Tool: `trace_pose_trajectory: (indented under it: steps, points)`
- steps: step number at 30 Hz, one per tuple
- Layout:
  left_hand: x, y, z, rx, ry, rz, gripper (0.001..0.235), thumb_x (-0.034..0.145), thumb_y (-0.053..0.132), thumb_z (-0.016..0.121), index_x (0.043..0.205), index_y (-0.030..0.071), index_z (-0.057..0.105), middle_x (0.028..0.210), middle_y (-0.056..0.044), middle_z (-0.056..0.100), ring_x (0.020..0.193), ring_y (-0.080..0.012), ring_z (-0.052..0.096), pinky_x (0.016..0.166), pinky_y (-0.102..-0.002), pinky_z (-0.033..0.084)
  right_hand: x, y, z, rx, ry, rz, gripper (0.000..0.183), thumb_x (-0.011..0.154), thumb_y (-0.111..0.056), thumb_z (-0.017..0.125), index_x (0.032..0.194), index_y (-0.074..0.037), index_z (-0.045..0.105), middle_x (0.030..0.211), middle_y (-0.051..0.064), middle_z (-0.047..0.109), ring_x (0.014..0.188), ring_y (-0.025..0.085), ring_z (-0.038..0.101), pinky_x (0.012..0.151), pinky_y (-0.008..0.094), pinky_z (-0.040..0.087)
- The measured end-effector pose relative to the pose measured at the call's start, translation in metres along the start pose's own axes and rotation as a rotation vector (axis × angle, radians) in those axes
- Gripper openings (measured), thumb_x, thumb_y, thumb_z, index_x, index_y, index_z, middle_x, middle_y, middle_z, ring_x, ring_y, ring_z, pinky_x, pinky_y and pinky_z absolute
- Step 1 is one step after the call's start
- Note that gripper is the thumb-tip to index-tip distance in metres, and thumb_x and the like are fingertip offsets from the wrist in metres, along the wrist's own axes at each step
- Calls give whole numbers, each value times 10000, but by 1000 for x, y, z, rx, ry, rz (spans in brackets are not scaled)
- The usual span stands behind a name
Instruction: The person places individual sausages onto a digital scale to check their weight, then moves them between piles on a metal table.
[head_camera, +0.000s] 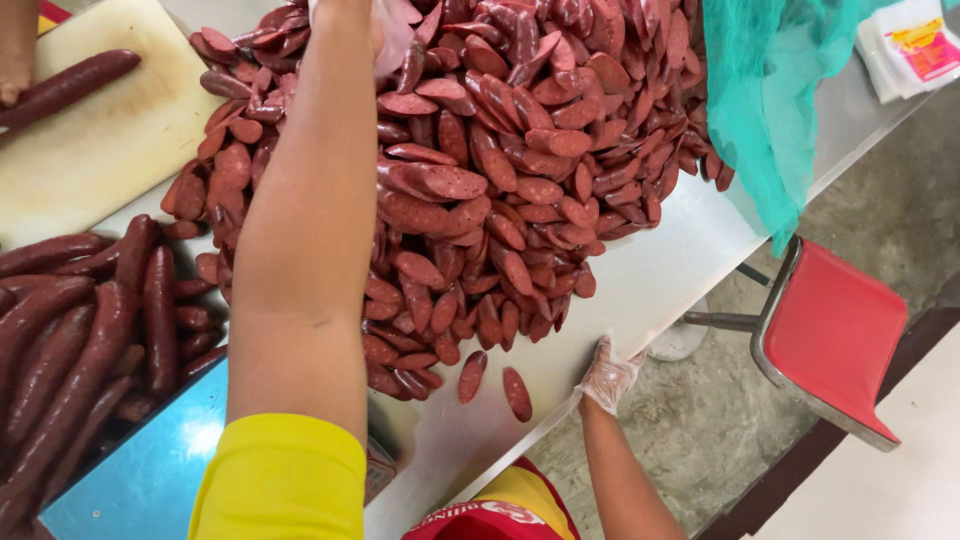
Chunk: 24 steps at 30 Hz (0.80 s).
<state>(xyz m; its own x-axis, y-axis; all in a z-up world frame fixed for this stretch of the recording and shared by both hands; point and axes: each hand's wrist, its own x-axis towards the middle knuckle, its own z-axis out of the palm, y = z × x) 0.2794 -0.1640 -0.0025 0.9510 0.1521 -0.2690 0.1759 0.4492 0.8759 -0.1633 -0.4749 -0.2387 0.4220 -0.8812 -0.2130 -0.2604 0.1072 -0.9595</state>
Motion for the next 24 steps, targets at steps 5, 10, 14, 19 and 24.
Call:
trace_pose_trajectory:
  steps: [5, 10, 14, 19, 24]
  points:
    - [-46, 27, -27, 80, -82, 88, 233, 921, 332, 741, 933, 110, 669, 729, 16, 636, 564, -69, 536, 496, -234, 417, 11, 13, -1, -216, 23, -238, 752, 931, -135, 768, 1517, 59, 338, 1335, 221, 623, 1143, 300, 633, 991, 404, 513]
    - [-174, 34, -144, 394, -63, 174, 251, 1003, 342, 689, 1037, 94, 712, 813, 25, 671, 639, -44, 573, 541, -206, 437, 19, 13, -2, -325, 6, -229, 748, 938, -181, 778, 1496, 81, 355, 1323, 259, 629, 1132, 344, 644, 977, 433, 520]
    - [-280, 26, -254, 673, 124, 214, 273, 1056, 286, 642, 1144, 54, 756, 871, -16, 696, 731, -73, 585, 653, -219, 478, 17, 3, -4, -391, -1, -250, 779, 949, -231, 786, 1482, 111, 332, 1325, 293, 607, 1147, 384, 630, 981, 458, 505]
    - [-403, -6, -381, 605, 539, 262, 221, 1073, 203, 631, 1118, 1, 708, 919, -50, 694, 748, -97, 616, 656, -243, 504, 16, -12, -4, -463, -63, -110, 729, 967, -341, 721, 1450, 104, 405, 1287, 274, 655, 1103, 362, 660, 959, 447, 519]
    - [-488, -25, -469, 372, 792, 296, 210, 1106, 187, 629, 1081, -15, 683, 961, -63, 705, 779, -104, 623, 674, -252, 495, 21, -18, 7, -612, 93, 56, 833, 932, -609, 714, 1316, 106, 526, 1269, 245, 674, 1104, 346, 671, 973, 416, 529]
